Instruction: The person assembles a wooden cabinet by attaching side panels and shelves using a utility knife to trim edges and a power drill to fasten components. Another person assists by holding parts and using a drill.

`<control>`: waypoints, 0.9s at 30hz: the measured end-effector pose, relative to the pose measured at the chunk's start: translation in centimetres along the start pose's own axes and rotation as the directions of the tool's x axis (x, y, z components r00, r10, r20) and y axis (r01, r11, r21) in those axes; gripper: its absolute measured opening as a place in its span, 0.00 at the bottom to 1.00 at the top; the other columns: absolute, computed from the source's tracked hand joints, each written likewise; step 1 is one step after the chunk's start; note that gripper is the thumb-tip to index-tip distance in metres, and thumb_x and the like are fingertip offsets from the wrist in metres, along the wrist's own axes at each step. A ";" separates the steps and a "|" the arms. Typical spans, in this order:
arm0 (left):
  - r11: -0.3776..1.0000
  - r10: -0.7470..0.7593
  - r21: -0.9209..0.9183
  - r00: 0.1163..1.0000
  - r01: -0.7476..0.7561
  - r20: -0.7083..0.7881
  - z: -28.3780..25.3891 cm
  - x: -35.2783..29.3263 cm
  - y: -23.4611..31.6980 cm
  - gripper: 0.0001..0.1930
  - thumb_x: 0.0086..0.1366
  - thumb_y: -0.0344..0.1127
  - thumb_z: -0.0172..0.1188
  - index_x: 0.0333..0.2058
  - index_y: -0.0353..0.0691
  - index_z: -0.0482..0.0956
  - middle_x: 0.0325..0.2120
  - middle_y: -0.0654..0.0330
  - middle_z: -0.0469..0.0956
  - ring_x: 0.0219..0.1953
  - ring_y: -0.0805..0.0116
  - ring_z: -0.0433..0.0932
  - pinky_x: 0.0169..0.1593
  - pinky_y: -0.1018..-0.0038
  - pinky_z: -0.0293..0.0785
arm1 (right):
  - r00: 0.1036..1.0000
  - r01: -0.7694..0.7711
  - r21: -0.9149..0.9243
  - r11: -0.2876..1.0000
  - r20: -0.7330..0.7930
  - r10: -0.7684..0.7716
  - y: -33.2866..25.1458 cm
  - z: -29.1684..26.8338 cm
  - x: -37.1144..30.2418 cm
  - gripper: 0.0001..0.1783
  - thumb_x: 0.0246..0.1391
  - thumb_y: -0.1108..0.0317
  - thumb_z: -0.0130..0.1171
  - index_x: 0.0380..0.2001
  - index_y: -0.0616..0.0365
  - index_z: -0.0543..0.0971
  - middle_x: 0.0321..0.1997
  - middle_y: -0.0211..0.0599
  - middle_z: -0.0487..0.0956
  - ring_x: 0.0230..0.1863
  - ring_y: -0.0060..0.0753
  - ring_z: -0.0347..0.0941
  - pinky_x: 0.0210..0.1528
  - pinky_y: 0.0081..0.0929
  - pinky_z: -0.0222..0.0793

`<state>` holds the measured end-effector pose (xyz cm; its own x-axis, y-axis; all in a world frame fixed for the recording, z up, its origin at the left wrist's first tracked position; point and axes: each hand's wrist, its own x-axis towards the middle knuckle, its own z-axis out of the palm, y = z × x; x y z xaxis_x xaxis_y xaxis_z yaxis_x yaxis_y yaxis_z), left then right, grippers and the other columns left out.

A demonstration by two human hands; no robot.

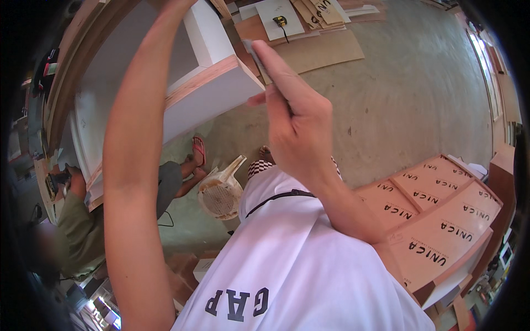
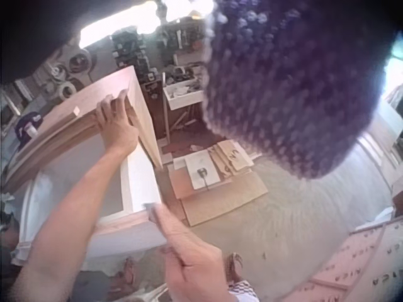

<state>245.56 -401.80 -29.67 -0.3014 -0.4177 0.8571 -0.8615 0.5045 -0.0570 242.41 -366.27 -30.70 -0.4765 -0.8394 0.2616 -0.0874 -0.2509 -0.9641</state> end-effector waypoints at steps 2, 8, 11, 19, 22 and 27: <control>1.000 0.020 0.016 0.999 -0.019 -0.031 0.2 0.0 0.0 0.26 0.78 0.43 0.54 0.72 0.57 0.66 0.67 0.48 0.65 0.74 0.42 0.57 0.77 0.41 0.50 | 0.999 0.035 -0.060 0.998 0.026 -0.034 0.4 0.0 -0.2 0.33 0.67 0.87 0.48 0.73 0.59 0.74 0.68 0.48 0.83 0.45 0.30 0.87 0.47 0.29 0.84; 0.999 0.039 0.023 0.998 -0.038 -0.058 0.8 0.3 -0.1 0.29 0.76 0.40 0.56 0.73 0.57 0.64 0.66 0.48 0.65 0.73 0.42 0.58 0.77 0.41 0.51 | 0.999 0.045 -0.116 0.992 0.007 -0.045 4.0 0.9 -0.9 0.36 0.64 0.88 0.47 0.73 0.57 0.74 0.68 0.52 0.82 0.44 0.39 0.88 0.47 0.31 0.86; 0.998 0.054 0.031 0.998 -0.052 -0.038 0.2 -0.3 -0.6 0.30 0.74 0.38 0.57 0.73 0.57 0.64 0.65 0.48 0.66 0.73 0.41 0.58 0.76 0.42 0.52 | 0.997 0.074 -0.096 0.993 0.005 -0.074 1.7 1.1 -0.9 0.37 0.62 0.89 0.46 0.73 0.56 0.74 0.68 0.53 0.81 0.46 0.42 0.88 0.49 0.32 0.87; 0.996 0.084 -0.010 0.996 -0.084 -0.009 0.1 -0.8 -0.4 0.38 0.66 0.29 0.63 0.74 0.58 0.63 0.68 0.49 0.64 0.73 0.39 0.58 0.77 0.42 0.52 | 0.998 0.059 -0.075 0.995 -0.021 -0.061 1.9 1.4 -0.6 0.40 0.58 0.90 0.48 0.74 0.56 0.73 0.70 0.54 0.79 0.56 0.45 0.87 0.56 0.33 0.86; 0.997 0.077 -0.004 0.997 -0.077 -0.002 0.1 -0.5 -0.5 0.41 0.64 0.27 0.63 0.74 0.58 0.62 0.69 0.48 0.63 0.73 0.38 0.57 0.77 0.43 0.51 | 1.000 0.011 -0.187 0.982 -0.024 -0.016 6.3 1.0 -1.7 0.42 0.57 0.91 0.49 0.75 0.55 0.72 0.70 0.56 0.79 0.57 0.49 0.86 0.57 0.34 0.86; 0.995 0.099 0.034 0.995 -0.098 -0.026 0.9 0.2 -1.3 0.43 0.63 0.25 0.63 0.76 0.59 0.59 0.70 0.47 0.62 0.74 0.37 0.56 0.78 0.42 0.50 | 0.999 0.046 -0.073 0.996 -0.021 -0.048 3.6 1.7 -1.1 0.45 0.55 0.91 0.51 0.76 0.54 0.70 0.70 0.57 0.79 0.61 0.54 0.84 0.56 0.36 0.84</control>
<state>246.29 -403.20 -29.89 -0.3743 -0.3457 0.8604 -0.8412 0.5170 -0.1583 244.13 -367.04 -34.41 -0.4897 -0.8163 0.3062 -0.1726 -0.2535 -0.9518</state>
